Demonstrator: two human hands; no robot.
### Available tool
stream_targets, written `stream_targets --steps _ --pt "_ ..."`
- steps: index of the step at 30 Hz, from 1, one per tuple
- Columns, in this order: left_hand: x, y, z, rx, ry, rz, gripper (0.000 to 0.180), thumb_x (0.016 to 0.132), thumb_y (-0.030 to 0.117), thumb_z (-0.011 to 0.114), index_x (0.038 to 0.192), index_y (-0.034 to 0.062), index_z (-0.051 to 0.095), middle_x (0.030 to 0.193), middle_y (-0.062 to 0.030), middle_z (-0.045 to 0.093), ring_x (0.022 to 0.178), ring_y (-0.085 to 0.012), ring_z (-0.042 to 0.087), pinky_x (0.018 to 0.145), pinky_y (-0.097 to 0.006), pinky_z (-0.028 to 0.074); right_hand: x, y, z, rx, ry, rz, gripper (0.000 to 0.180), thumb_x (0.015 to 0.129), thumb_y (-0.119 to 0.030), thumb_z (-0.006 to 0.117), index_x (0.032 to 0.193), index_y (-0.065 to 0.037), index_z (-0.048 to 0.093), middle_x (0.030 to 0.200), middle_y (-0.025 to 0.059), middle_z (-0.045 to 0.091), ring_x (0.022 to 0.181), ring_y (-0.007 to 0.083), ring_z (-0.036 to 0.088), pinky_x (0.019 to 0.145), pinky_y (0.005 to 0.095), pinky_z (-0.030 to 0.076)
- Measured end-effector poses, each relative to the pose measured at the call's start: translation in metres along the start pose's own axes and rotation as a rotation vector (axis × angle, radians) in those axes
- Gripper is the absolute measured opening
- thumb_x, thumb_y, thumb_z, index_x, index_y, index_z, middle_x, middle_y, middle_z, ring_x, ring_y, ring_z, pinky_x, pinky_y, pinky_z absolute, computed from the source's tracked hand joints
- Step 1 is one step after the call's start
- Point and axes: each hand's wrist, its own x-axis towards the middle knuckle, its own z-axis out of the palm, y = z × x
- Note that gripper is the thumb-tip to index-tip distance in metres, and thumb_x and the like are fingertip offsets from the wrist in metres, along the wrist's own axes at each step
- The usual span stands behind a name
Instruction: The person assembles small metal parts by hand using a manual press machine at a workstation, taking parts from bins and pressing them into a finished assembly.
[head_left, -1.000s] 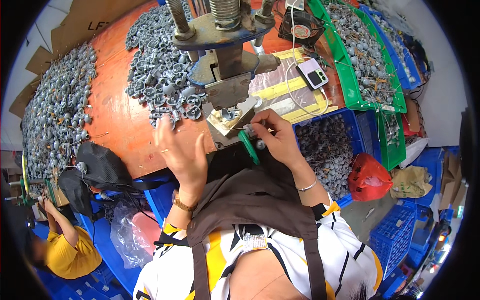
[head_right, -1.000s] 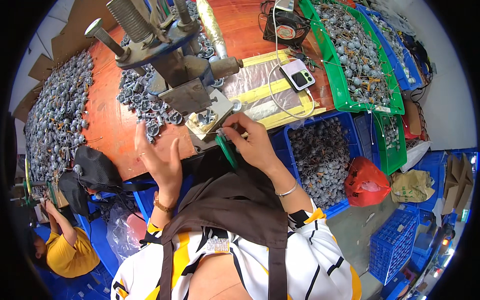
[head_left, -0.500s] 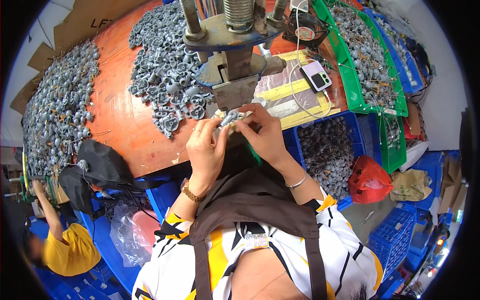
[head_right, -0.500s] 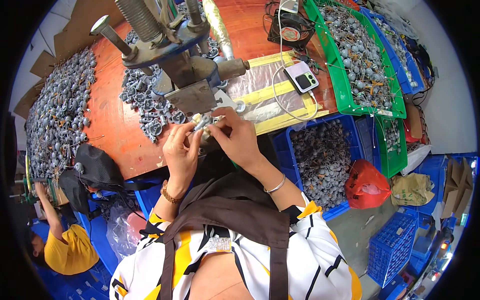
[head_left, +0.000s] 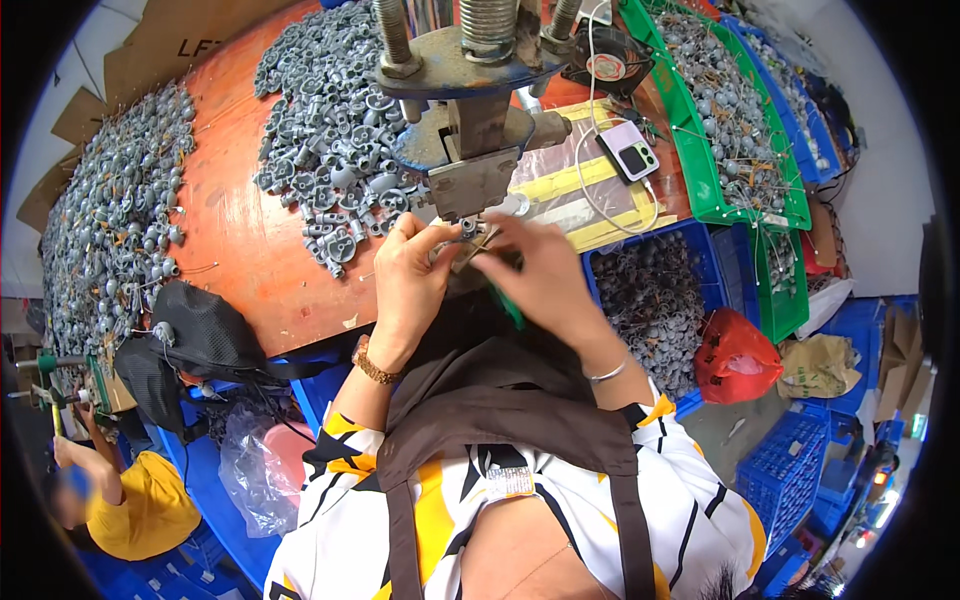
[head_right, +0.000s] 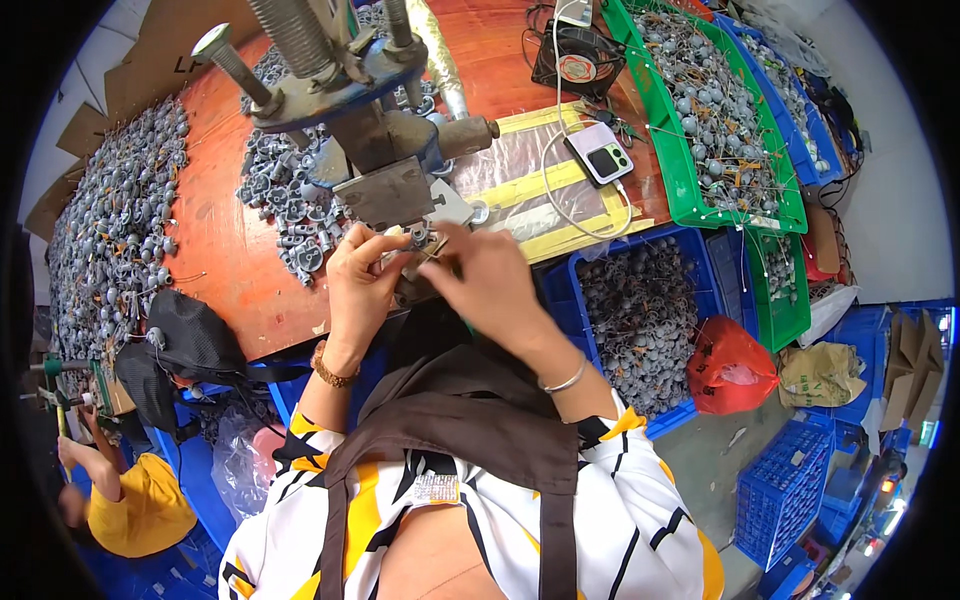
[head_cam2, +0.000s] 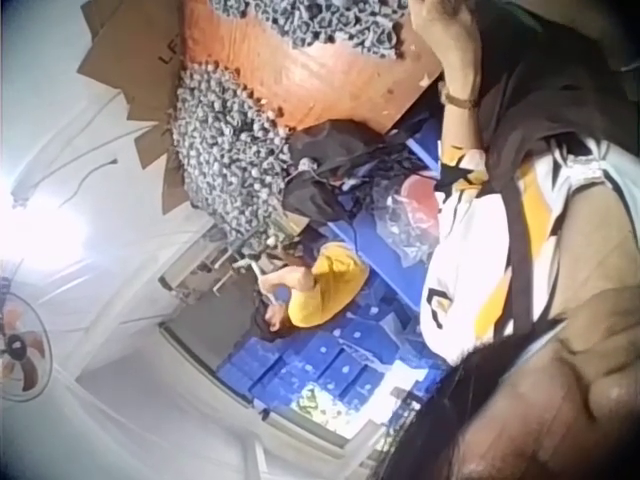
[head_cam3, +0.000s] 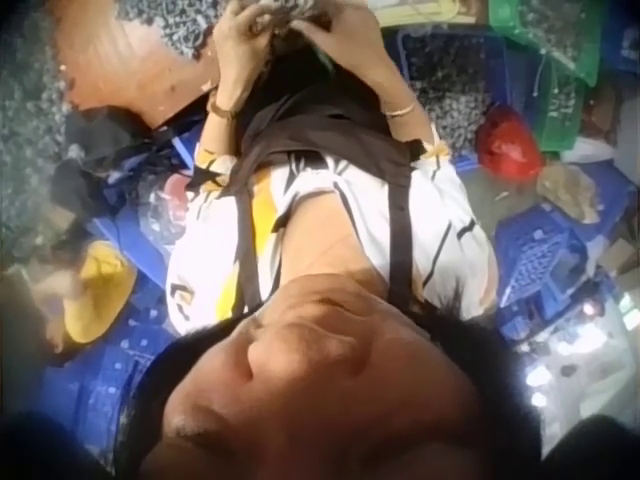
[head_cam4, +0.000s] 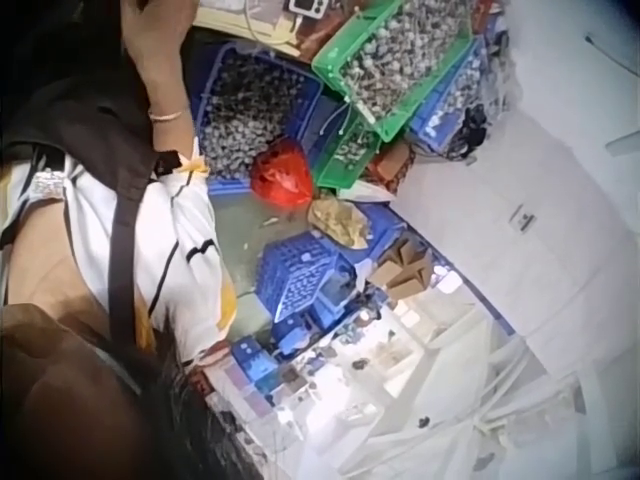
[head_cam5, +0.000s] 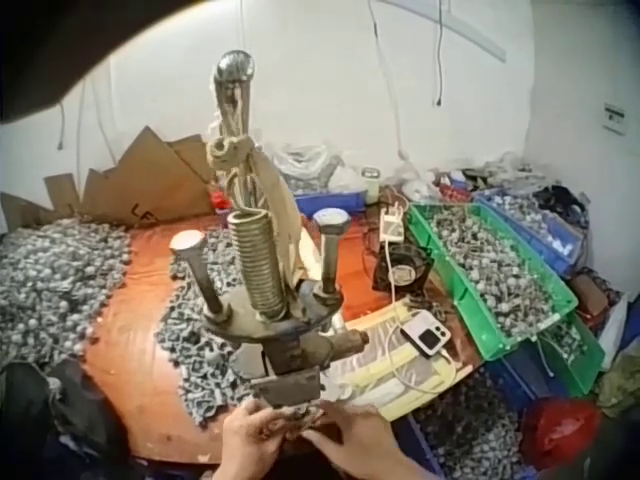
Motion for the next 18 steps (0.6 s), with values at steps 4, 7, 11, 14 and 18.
stream_targets --steps 4,7,11,14,18 --pt "-0.004 0.002 0.003 0.103 0.064 0.031 0.021 0.071 0.003 0.071 0.091 0.0085 0.069 0.073 -0.0098 0.050 0.062 -0.0257 0.053 0.058 -0.036 0.043 0.041 0.020 -0.044 0.312 0.267 0.148 0.018 0.089 -0.006 0.060 0.105 0.002 0.061 0.081 0.0068 0.067 0.074 0.0122 0.063 0.071 0.0256 0.050" --pt "-0.008 0.006 0.005 0.136 0.107 -0.013 0.019 0.072 0.003 0.070 0.090 0.0084 0.069 0.075 -0.0104 0.051 0.065 -0.0284 0.055 0.059 -0.038 0.044 0.103 0.024 -0.067 0.755 0.176 0.032 0.027 0.094 -0.016 0.053 0.115 0.000 0.059 0.101 0.0046 0.064 0.091 0.0113 0.061 0.078 0.0255 0.050" --pt "-0.004 0.009 0.009 0.131 0.080 -0.024 0.018 0.072 0.004 0.070 0.089 0.0080 0.068 0.076 -0.0111 0.051 0.065 -0.0290 0.054 0.060 -0.039 0.044 0.182 0.010 -0.072 1.058 -0.014 -0.075 0.033 0.094 -0.023 0.056 0.116 0.003 0.056 0.106 0.0076 0.064 0.088 0.0154 0.064 0.076 0.0288 0.050" --pt "-0.004 0.011 0.010 0.143 0.111 0.002 0.019 0.071 0.004 0.071 0.089 0.0060 0.069 0.074 -0.0111 0.052 0.064 -0.0266 0.053 0.059 -0.036 0.042 0.175 -0.061 -0.110 0.710 0.320 -0.204 0.030 0.090 -0.021 0.061 0.108 0.002 0.057 0.083 0.0043 0.063 0.071 0.0104 0.058 0.063 0.0240 0.046" --pt "-0.009 0.009 0.004 0.182 0.141 0.028 0.018 0.070 0.003 0.072 0.089 0.0039 0.070 0.073 -0.0106 0.052 0.064 -0.0241 0.052 0.058 -0.034 0.041 0.069 -0.065 -0.122 0.717 0.319 -0.448 0.024 0.087 -0.015 0.061 0.109 -0.004 0.056 0.105 0.0066 0.059 0.097 0.0197 0.058 0.084 0.0372 0.046"
